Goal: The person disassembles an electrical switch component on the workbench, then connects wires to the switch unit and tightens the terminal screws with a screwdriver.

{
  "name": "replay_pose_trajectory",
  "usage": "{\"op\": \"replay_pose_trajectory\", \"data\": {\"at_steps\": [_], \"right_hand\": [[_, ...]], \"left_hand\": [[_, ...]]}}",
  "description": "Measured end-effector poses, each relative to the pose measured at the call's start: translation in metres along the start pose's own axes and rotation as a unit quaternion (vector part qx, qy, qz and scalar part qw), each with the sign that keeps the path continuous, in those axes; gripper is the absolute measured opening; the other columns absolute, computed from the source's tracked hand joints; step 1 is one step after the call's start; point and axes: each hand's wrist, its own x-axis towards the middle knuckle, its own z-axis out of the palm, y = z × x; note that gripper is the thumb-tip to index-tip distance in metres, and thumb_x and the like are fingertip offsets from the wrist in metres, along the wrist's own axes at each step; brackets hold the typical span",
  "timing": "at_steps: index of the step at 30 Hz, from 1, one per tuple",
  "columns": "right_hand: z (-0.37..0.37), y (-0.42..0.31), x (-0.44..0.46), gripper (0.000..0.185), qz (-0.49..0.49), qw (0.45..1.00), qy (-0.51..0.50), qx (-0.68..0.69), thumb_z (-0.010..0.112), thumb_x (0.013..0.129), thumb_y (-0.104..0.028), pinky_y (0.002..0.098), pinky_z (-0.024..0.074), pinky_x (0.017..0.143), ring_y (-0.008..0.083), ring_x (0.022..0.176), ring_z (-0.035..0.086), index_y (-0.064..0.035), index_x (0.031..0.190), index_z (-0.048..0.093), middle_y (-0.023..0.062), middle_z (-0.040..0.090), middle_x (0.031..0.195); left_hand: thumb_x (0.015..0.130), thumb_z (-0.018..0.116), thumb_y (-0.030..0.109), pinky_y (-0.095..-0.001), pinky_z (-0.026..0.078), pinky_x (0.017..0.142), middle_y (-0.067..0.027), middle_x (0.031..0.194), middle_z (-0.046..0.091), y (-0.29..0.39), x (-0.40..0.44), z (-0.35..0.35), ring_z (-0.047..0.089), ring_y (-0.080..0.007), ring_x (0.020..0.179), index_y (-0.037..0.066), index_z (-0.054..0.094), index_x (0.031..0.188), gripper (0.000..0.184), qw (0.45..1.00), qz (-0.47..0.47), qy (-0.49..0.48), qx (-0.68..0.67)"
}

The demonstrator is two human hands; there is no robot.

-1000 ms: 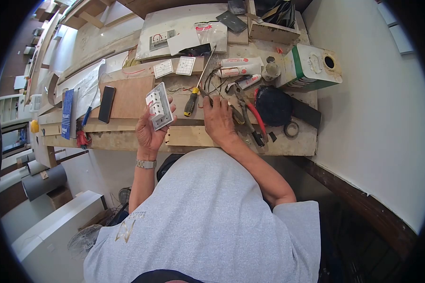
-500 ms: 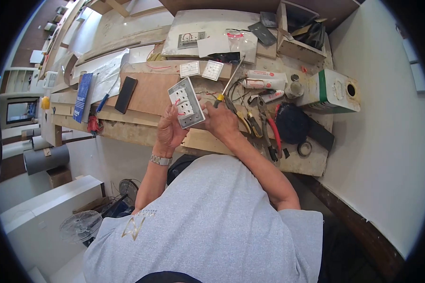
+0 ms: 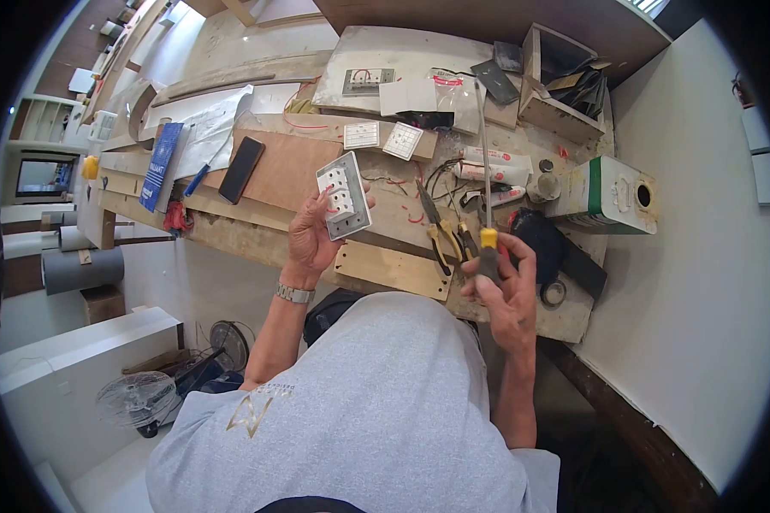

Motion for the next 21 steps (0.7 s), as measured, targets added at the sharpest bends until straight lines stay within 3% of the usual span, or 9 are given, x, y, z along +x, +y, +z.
{"op": "replay_pose_trajectory", "data": {"at_steps": [5, 7, 8, 11, 14, 21], "right_hand": [[-0.029, 0.002, -0.012, 0.054, -0.027, 0.999, -0.022, -0.037, 0.058, 0.093, 0.003, 0.0292, 0.0520, 0.084, 0.0141, 0.095, 0.062, -0.0031, 0.145, 0.047, 0.0108, 0.064, 0.110], [-0.025, 0.002, -0.012, 0.046, -0.113, 0.968, -0.034, -0.220, 0.061, 0.093, 0.001, 0.0314, 0.0528, 0.088, 0.0162, 0.094, 0.062, -0.0019, 0.139, 0.054, 0.0101, 0.064, 0.113], [-0.023, 0.000, -0.013, 0.039, -0.133, 0.957, -0.033, -0.254, 0.064, 0.094, -0.001, 0.0336, 0.0530, 0.091, 0.0183, 0.095, 0.064, -0.0005, 0.133, 0.061, 0.0105, 0.067, 0.113], [-0.018, -0.007, -0.009, 0.036, -0.165, 0.932, -0.069, -0.314, 0.069, 0.096, -0.004, 0.0341, 0.0531, 0.093, 0.0192, 0.100, 0.067, -0.0001, 0.131, 0.064, 0.0125, 0.070, 0.116], [-0.020, 0.003, -0.010, 0.036, -0.137, 0.952, -0.058, -0.266, 0.074, 0.096, -0.008, 0.0344, 0.0534, 0.095, 0.0207, 0.104, 0.069, 0.0009, 0.130, 0.066, 0.0149, 0.072, 0.117], [-0.019, 0.004, -0.005, 0.035, -0.119, 0.946, -0.114, -0.278, 0.078, 0.095, -0.009, 0.0340, 0.0556, 0.097, 0.0226, 0.106, 0.074, 0.0035, 0.127, 0.069, 0.0167, 0.075, 0.118]], "left_hand": [[0.109, 0.059, 0.026, -0.0504, 0.061, 0.105, -0.0321, 0.144, 0.059, 0.004, 0.002, 0.001, 0.067, -0.0445, 0.127, -0.003, 0.041, 0.155, 0.058, 1.000, -0.017, -0.005, 0.016], [0.108, 0.059, 0.029, -0.0490, 0.063, 0.102, -0.0327, 0.141, 0.061, 0.008, 0.004, -0.005, 0.069, -0.0437, 0.123, -0.004, 0.042, 0.155, 0.060, 0.999, -0.041, 0.004, -0.030], [0.108, 0.060, 0.031, -0.0476, 0.065, 0.098, -0.0334, 0.139, 0.062, 0.009, 0.005, -0.010, 0.071, -0.0429, 0.118, -0.005, 0.042, 0.154, 0.062, 0.995, -0.065, 0.014, -0.076], [0.107, 0.061, 0.033, -0.0443, 0.068, 0.089, -0.0341, 0.133, 0.065, 0.012, 0.007, -0.027, 0.075, -0.0418, 0.109, -0.006, 0.043, 0.154, 0.064, 0.993, -0.072, 0.004, -0.097], [0.106, 0.061, 0.032, -0.0421, 0.069, 0.083, -0.0339, 0.130, 0.066, 0.016, 0.006, -0.027, 0.076, -0.0413, 0.105, -0.007, 0.044, 0.153, 0.063, 0.994, -0.076, 0.029, -0.079], [0.106, 0.062, 0.029, -0.0430, 0.069, 0.085, -0.0324, 0.125, 0.068, 0.023, 0.002, -0.033, 0.076, -0.0410, 0.104, -0.008, 0.048, 0.147, 0.057, 0.993, -0.081, 0.008, -0.080]]}}
